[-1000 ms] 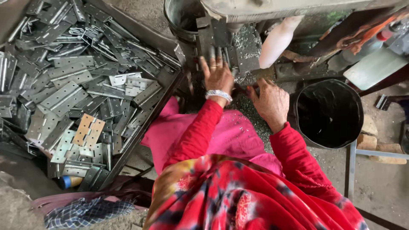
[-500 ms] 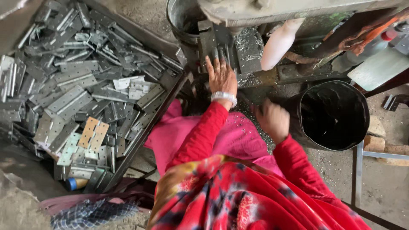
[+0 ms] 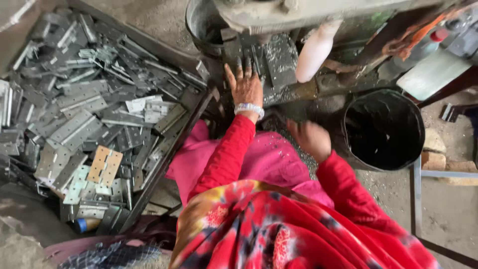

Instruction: The person operates a manual press machine to shape metal pieces. They pick up metal parts from a bin, place them into the press, and remove the processed pieces, repeating the cycle continuously.

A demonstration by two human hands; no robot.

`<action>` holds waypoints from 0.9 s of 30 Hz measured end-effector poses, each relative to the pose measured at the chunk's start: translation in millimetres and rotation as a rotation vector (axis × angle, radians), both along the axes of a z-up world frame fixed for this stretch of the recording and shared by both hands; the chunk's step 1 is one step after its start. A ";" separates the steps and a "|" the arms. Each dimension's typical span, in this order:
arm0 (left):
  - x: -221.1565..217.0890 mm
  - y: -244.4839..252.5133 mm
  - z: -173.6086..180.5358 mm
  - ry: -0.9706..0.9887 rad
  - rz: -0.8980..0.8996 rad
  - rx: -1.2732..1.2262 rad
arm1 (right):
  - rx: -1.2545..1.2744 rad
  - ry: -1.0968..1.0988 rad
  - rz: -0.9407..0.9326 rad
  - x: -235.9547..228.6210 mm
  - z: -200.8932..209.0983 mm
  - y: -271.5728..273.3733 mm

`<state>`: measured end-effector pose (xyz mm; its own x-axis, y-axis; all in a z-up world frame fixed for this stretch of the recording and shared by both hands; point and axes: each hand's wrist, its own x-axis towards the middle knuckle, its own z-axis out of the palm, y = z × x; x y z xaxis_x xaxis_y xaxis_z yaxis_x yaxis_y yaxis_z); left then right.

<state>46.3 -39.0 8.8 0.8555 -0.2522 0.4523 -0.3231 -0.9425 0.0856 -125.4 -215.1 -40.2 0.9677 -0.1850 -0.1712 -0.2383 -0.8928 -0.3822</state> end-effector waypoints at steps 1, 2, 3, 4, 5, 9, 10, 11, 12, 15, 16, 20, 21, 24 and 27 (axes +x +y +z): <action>-0.3 -1.0 -0.3 -0.027 -0.004 -0.006 | 0.093 0.032 -0.007 -4.6 -4.9 1.5; -1.0 -1.0 -0.9 -0.054 -0.008 -0.012 | 0.073 0.022 -0.030 -7.9 -10.5 3.8; -2.9 -2.1 -2.7 -0.041 -0.020 -0.015 | 0.045 0.013 -0.048 -9.9 -15.5 3.5; -4.3 -2.3 -4.3 -0.027 -0.032 -0.018 | 0.017 0.003 -0.065 -10.2 -18.4 1.5; -3.6 3.1 -4.2 -0.014 -0.042 -0.010 | 0.042 0.006 -0.050 -9.0 -20.4 4.9; 20.9 6.5 3.4 0.046 -0.032 0.097 | -0.063 -0.015 -0.012 7.7 -6.7 -3.9; 32.8 5.7 8.9 0.028 -0.038 0.088 | -0.135 -0.037 -0.004 17.2 -0.2 -6.8; 31.5 7.0 6.2 0.033 -0.045 0.086 | -0.130 -0.055 0.001 12.3 0.6 -5.9; 28.5 7.6 2.6 0.020 -0.024 0.085 | -0.126 -0.073 0.007 6.4 -0.2 -4.7; 21.6 0.1 -0.4 -0.030 -0.008 0.060 | -0.004 -0.008 -0.024 -5.5 -6.0 -0.8; 11.6 0.9 -4.3 -0.025 -0.020 0.044 | 0.056 0.041 -0.038 -11.2 -9.8 1.0; -5.4 7.5 -8.9 -0.006 -0.029 0.001 | 0.074 0.089 -0.081 -9.2 -14.0 9.0; -6.6 4.7 -10.6 0.033 -0.032 -0.002 | 0.064 0.102 -0.066 -6.8 -10.7 5.9; 23.3 -2.7 1.6 0.082 -0.020 0.004 | -0.117 0.019 0.024 19.4 15.0 -2.7; 29.4 -4.0 -2.7 0.100 0.018 0.046 | -0.167 -0.063 0.029 8.5 21.9 3.3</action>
